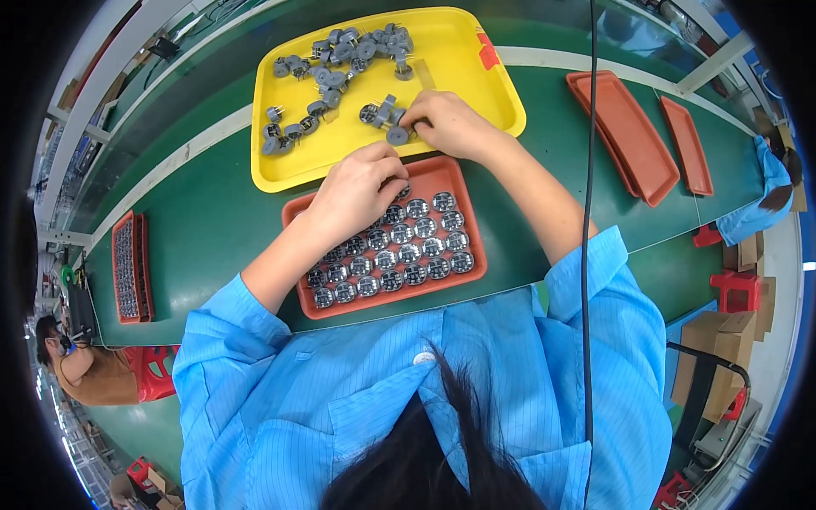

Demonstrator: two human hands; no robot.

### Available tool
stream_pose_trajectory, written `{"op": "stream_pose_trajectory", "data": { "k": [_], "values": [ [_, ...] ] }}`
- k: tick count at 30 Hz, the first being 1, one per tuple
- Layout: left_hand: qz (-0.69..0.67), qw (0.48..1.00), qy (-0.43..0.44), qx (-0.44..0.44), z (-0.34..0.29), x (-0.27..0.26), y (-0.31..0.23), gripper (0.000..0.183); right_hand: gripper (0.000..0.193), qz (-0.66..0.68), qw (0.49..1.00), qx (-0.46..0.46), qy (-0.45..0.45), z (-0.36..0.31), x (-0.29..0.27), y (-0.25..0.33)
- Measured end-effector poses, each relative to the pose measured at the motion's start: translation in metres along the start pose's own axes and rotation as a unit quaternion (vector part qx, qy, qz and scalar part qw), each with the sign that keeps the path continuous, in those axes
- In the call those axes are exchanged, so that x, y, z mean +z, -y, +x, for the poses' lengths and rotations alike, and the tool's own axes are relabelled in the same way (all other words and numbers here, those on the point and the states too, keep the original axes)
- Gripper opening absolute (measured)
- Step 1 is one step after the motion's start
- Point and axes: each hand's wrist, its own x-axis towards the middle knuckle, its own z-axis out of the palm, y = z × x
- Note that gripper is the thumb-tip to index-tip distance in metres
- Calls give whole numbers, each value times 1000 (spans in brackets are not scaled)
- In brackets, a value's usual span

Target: The person assembles electronic components by hand, inserting them into a circuit board tray.

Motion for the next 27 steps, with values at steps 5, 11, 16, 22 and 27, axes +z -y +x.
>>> {"op": "stream_pose_trajectory", "data": {
  "k": [5, 11, 16, 22, 27],
  "values": [
    [84, 995, 45, 31, 0, -7, 2, 7, 25, -149, 979, -87, 110, 6, -10, 8],
    [19, 998, -24, -50, 27, -12, 13, 19, 19, -31, 999, 0, -41, -7, -14, 7],
    [54, 995, 52, -71, 45, -11, 30, 23, 15, 107, 994, -4, 25, -36, -23, 30],
    [119, 982, 107, -98, 61, -13, 52, 44, 13, -27, 996, -77, 28, -55, 0, 38],
    [110, 990, 59, -68, 53, -17, 56, 32, 14, -70, 987, -134, 61, -52, 1, 40]
  ]
}}
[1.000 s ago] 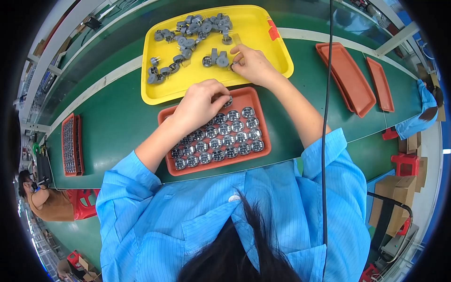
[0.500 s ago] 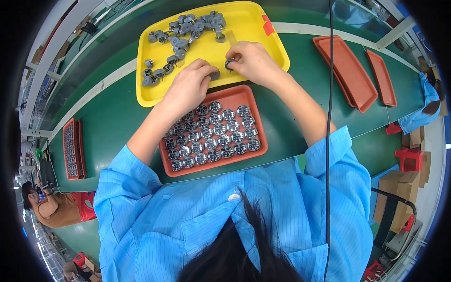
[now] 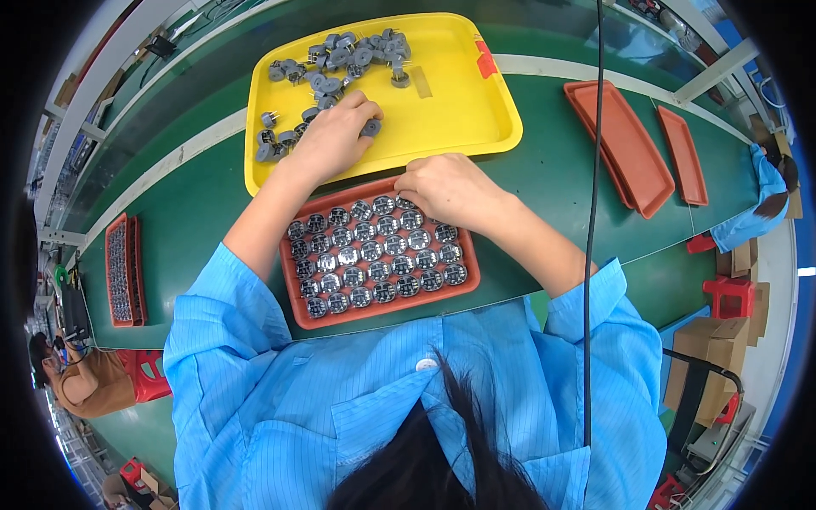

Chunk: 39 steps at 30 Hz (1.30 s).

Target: The person assembles electronic components by hand, inserting them into a circuit board tray.

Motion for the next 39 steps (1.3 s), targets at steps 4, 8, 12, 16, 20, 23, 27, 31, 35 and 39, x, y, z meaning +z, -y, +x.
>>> {"op": "stream_pose_trajectory", "data": {
  "k": [4, 8, 12, 16, 20, 23, 27, 31, 35, 39],
  "values": [
    [-28, 995, -91, 11, -10, -2, 5, 30, 16, 48, 988, 71, -125, 23, -8, -11],
    [-220, 964, -110, -102, -14, -4, 6, 32, 25, 265, 929, 237, -100, 67, 9, -10],
    [-227, 962, -117, -97, -19, -2, 4, 39, 29, 379, 876, 261, -144, 83, 29, -14],
    [-160, 980, -101, -69, -21, 0, 6, 36, 21, 387, 898, 181, -110, 67, 28, -30],
    [-97, 991, -86, -24, -21, 3, 13, 29, 18, 305, 929, 95, -188, 40, 16, -31],
    [-41, 996, -71, 24, -23, -1, 17, 28, 16, 129, 973, 159, -112, 20, -13, -17],
    [-55, 991, -116, 48, -34, -15, -12, 22, 19, 183, 959, 178, -123, -17, -16, -22],
    [-111, 987, -63, 101, -51, -17, -42, 12, 17, 228, 936, 258, -71, -30, -24, -16],
    [-76, 992, -35, 93, -75, -25, -36, 9, 16, 78, 989, 97, -84, -33, -18, -22],
    [-98, 994, 34, 41, -91, -34, -31, 13, 18, 89, 992, 85, -27, -34, -27, -20]
  ]
}}
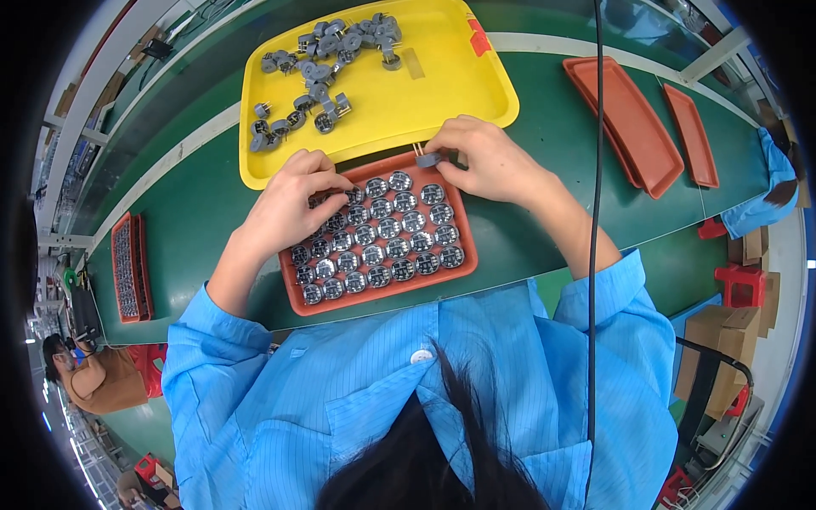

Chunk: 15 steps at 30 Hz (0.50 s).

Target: The person assembles electronic components by hand, inserting them into a circuit board tray.

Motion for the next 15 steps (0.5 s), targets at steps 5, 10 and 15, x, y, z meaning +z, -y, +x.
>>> {"op": "stream_pose_trajectory", "data": {
  "k": [5, 10, 15],
  "values": [
    [-25, 999, 14, -22, -8, 3, 1, 14, 19, -36, 998, -41, 13, -2, 6, -1],
    [-5, 1000, -25, 18, -3, 15, 4, 14, 22, -59, 997, -38, 33, -1, 7, 7],
    [-19, 999, -45, 10, -17, 10, 6, 13, 21, -65, 995, -35, 69, 6, 2, 4]
  ]
}}
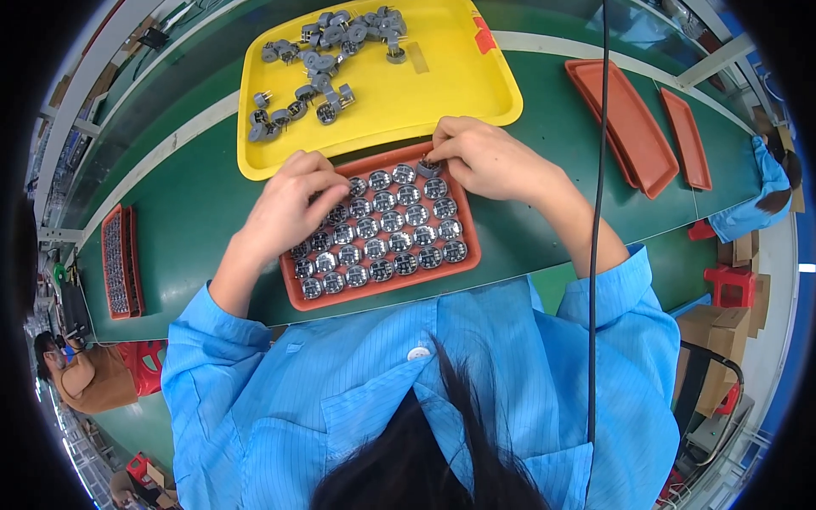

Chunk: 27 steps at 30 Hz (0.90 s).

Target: The person assembles electronic components by hand, inserting them into a circuit board tray.

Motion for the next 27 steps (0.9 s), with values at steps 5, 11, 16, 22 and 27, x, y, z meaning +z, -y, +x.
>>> {"op": "stream_pose_trajectory", "data": {
  "k": [5, 11, 16, 22, 27],
  "values": [
    [5, 995, -64, -75, -22, -19, 15, 14, 16, 22, 997, 80, -2, 8, 1, 20],
    [-17, 994, -62, -91, -33, -17, 7, 17, 19, -26, 998, 53, -35, 9, 4, 21],
    [23, 995, -39, -88, -31, -8, 9, 20, 19, -43, 996, 68, -37, 14, 9, 32],
    [16, 996, -53, -66, -24, -8, 4, 14, 14, -66, 998, 9, -7, 11, 9, 24],
    [15, 998, -40, -48, -20, -3, 8, 13, 16, -40, 998, -36, -13, 4, 12, 16]
  ]
}}
